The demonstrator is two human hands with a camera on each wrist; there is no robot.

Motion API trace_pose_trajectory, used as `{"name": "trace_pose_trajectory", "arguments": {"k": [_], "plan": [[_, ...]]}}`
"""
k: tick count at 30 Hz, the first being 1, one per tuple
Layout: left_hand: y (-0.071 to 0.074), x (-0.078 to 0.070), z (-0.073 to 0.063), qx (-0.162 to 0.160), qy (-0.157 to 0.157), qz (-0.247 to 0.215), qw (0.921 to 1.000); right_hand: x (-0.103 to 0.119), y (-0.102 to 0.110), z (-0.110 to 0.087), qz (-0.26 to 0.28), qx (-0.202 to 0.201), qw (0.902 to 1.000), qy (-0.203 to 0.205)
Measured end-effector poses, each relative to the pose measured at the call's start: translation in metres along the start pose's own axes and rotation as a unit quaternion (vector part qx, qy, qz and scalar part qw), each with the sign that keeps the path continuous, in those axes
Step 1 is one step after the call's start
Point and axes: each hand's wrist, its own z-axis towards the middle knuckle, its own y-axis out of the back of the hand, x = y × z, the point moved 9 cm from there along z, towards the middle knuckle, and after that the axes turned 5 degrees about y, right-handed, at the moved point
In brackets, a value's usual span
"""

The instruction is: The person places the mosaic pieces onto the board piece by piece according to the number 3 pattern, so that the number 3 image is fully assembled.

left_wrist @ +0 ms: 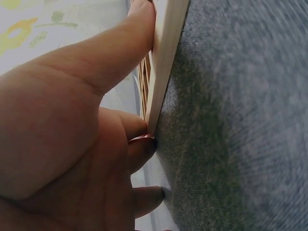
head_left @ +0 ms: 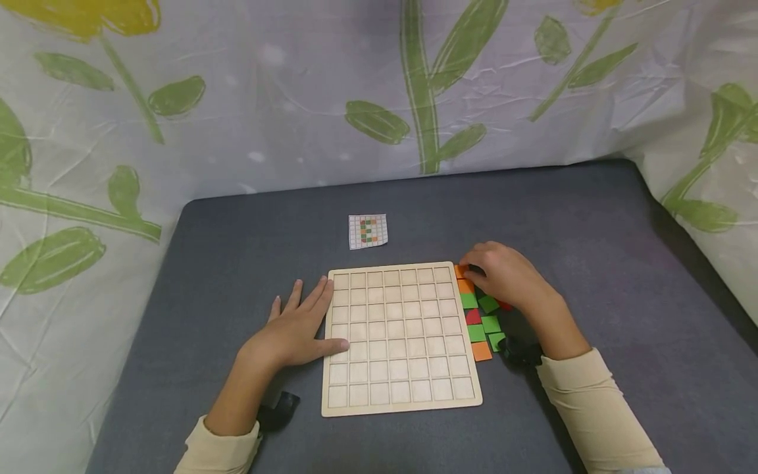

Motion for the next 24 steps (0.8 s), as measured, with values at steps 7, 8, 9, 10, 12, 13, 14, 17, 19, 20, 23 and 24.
{"name": "trace_pose_trajectory", "arguments": {"k": [7, 8, 9, 10, 12, 13, 14, 17, 19, 20, 23, 24], "plan": [[0.0022, -0.0011, -0.0012, -0.005, 0.001, -0.001, 1.0, -0.0009, -0.0003, -0.0016, 0.004, 0.019, 0.9998, -0.002], [0.0024, -0.0012, -0.0013, -0.005, 0.002, 0.0, 1.0, -0.0017, -0.0003, -0.0021, 0.004, 0.022, 0.9997, -0.006], [0.0025, -0.0013, -0.0014, -0.005, 0.002, 0.0, 1.0, -0.0022, -0.0002, -0.0025, 0.005, 0.025, 0.9996, -0.01], [0.0025, -0.0014, -0.0015, -0.004, 0.002, -0.001, 1.0, -0.003, -0.0002, -0.003, 0.005, 0.027, 0.9995, -0.013], [0.0026, -0.0016, -0.0017, -0.004, 0.001, -0.001, 1.0, -0.0038, 0.0001, -0.0034, 0.004, 0.026, 0.9995, -0.016], [0.0026, -0.0016, -0.0017, -0.004, 0.001, -0.001, 1.0, -0.0037, 0.0002, -0.0035, 0.003, 0.025, 0.9996, -0.015], [0.0026, -0.0014, -0.0018, -0.005, 0.001, -0.001, 1.0, -0.0032, 0.0004, -0.0033, 0.002, 0.023, 0.9997, -0.012], [0.0023, -0.001, -0.0016, -0.006, 0.001, -0.001, 1.0, -0.0039, 0.0004, -0.0033, -0.003, 0.022, 0.9997, -0.011], [0.0019, -0.0007, -0.0016, -0.006, 0.001, -0.003, 1.0, -0.0051, 0.0006, -0.0037, -0.002, 0.024, 0.9996, -0.016], [0.0017, -0.0006, -0.0016, -0.006, 0.001, -0.003, 1.0, -0.0062, 0.0007, -0.004, -0.001, 0.027, 0.9994, -0.021], [0.0012, 0.0, -0.0018, -0.005, 0.001, -0.005, 1.0, -0.0089, 0.0015, -0.0051, 0.004, 0.033, 0.9989, -0.034], [0.0012, 0.0001, -0.0019, -0.005, 0.0, -0.006, 1.0, -0.0088, 0.0021, -0.0052, 0.006, 0.034, 0.9987, -0.036]]}}
